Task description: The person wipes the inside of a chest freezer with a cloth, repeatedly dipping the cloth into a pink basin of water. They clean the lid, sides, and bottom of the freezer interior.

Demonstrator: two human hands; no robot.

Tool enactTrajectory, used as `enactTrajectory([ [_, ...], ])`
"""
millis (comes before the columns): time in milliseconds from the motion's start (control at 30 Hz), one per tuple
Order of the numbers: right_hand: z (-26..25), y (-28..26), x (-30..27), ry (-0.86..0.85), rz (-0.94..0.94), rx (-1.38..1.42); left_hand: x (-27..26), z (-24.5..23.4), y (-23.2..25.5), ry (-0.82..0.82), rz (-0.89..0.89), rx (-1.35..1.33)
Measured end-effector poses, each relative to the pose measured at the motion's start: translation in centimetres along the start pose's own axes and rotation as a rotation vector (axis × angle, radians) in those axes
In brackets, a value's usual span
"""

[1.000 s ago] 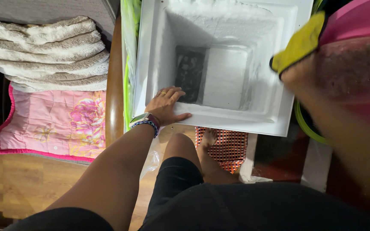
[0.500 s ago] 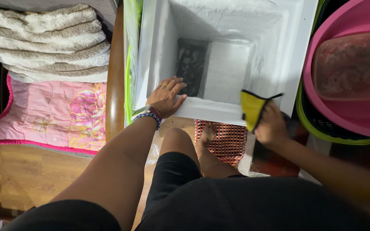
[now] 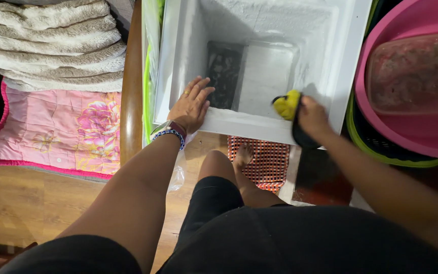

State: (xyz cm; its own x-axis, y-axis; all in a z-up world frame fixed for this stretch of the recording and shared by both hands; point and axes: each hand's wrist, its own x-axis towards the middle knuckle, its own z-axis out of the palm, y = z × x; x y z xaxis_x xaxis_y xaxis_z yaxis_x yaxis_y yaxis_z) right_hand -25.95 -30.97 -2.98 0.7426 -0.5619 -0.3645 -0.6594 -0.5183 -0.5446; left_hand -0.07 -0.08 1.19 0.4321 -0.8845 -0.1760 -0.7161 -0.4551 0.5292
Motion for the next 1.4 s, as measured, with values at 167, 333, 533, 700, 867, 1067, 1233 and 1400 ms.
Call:
enactTrajectory([
  [167,-5.7,0.9,1.1,-0.299,-0.392,-0.053,-1.1,0.2,-0.3,0.276,-0.051,0.121],
  [333,-6.4,-1.1,0.7,-0.415,-0.434,-0.217,-0.9,1.2,-2.1,0.536,-0.341,-0.136],
  [533,-3.3,-1.5,-0.2,-0.326,-0.389,-0.095,-2.7,-0.8,-3.6,0.418,-0.155,-0.064],
  [700,-2.4,-2.7,-0.5,-0.223,-0.147,0.35,-3.0,-2.2,-3.4,0.405,-0.166,-0.147],
  [867,2.3,-9.4,1.3,-0.458,-0.349,0.026,-2.7,-1.1,-4.2,0.437,-0.152,-0.065],
  [1067,6.0,-14.9,2.6,-0.397,-0.421,-0.048,-2.4,-0.9,-4.1,0.295,-0.162,0.016],
  [1233,6.5,-15.7,1.9,-0.317,-0.546,-0.069,-1.7,-2.4,-4.3,0.241,-0.054,0.141],
  [1400,7.4,-16.0,1.3,-0.225,-0.697,-0.021,-2.0,-2.0,-4.8,0.324,-0.05,-0.116],
])
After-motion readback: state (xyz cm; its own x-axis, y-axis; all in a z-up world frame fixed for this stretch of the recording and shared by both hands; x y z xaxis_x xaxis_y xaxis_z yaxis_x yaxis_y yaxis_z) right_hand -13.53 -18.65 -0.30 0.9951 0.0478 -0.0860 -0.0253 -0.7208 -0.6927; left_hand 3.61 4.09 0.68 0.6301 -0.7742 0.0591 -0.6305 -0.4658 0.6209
